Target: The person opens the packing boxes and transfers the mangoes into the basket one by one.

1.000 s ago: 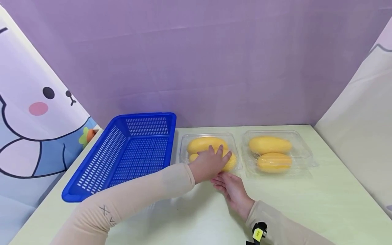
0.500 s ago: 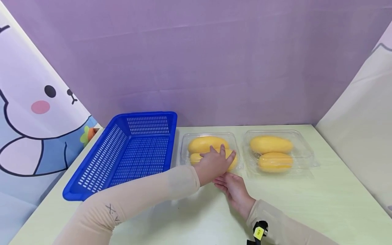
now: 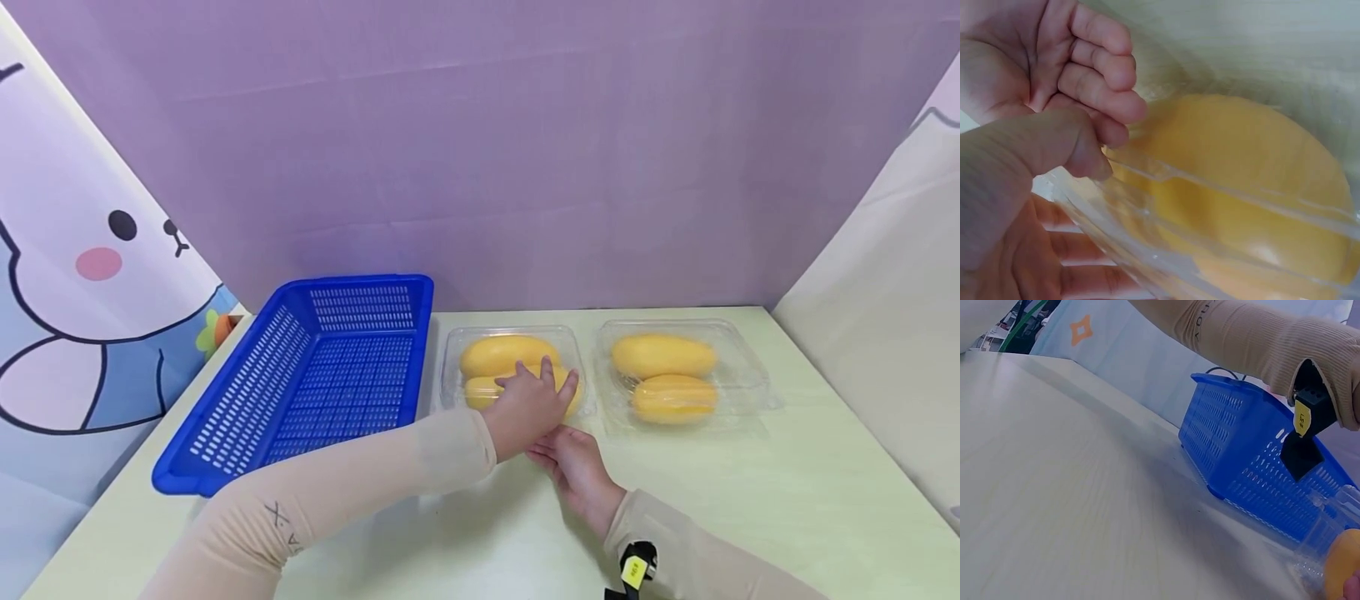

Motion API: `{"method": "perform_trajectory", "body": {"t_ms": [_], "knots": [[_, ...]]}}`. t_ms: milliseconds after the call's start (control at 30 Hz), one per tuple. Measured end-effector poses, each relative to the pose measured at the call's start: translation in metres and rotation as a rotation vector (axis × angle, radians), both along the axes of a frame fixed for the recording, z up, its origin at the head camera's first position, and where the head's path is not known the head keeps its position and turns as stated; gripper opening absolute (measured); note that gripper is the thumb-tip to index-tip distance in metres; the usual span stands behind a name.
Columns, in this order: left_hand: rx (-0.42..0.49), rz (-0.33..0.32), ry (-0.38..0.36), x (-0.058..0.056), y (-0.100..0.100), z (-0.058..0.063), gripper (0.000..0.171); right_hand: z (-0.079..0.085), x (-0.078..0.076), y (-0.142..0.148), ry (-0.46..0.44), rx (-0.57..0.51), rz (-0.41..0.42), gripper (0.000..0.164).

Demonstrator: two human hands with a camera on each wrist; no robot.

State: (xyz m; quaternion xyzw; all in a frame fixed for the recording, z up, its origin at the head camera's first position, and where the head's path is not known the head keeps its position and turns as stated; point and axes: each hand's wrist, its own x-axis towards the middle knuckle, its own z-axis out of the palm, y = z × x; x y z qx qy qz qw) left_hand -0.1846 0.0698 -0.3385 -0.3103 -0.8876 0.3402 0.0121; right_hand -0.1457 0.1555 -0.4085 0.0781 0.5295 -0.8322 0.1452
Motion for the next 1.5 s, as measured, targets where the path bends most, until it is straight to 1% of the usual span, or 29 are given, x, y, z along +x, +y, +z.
{"method": "perform_trajectory", "body": {"t_ms": [200, 267, 400, 500, 600, 733, 1033, 1133, 1267, 1400, 1500], "knots": [[0.045, 0.008, 0.025, 0.0017, -0.0003, -0.0026, 0.053, -0.0015, -0.0011, -0.0008, 0.002, 0.015, -0.007, 0.043], [0.04, 0.003, 0.036, 0.0025, -0.0009, -0.0022, 0.054, -0.0021, -0.0019, -0.0005, -0.004, 0.02, -0.015, 0.042], [0.064, 0.026, 0.044, 0.0042, -0.0015, -0.0025, 0.056, -0.0021, -0.0032, 0.0002, -0.011, 0.022, -0.019, 0.041], [0.095, 0.056, 0.032, 0.0051, -0.0028, -0.0027, 0.058, -0.0014, -0.0032, 0.0013, 0.0, 0.023, -0.003, 0.041], [0.107, 0.077, 0.02, 0.0055, -0.0048, -0.0011, 0.062, -0.0008, -0.0022, 0.0034, 0.021, 0.026, 0.025, 0.042], [0.105, 0.088, 0.011, 0.0057, -0.0056, 0.0004, 0.066, -0.0007, -0.001, 0.0043, 0.035, 0.019, 0.04, 0.042], [0.153, 0.094, -0.008, 0.0066, -0.002, -0.0005, 0.054, -0.0005, -0.0019, 0.0022, 0.025, 0.035, 0.015, 0.043], [0.149, 0.103, -0.017, 0.0065, -0.0005, -0.001, 0.054, -0.0006, -0.0021, 0.0021, 0.018, 0.046, 0.012, 0.042], [0.119, 0.108, -0.021, 0.0059, -0.0002, -0.0004, 0.056, -0.0008, -0.0022, 0.0017, 0.018, 0.056, 0.014, 0.04], [0.077, 0.102, -0.024, 0.0053, -0.002, 0.0012, 0.066, -0.0003, -0.0019, 0.0014, 0.022, 0.054, 0.011, 0.04], [0.073, 0.103, -0.032, 0.0045, -0.0043, 0.0022, 0.069, -0.0003, -0.0015, 0.0013, 0.032, 0.04, 0.017, 0.04]]}}
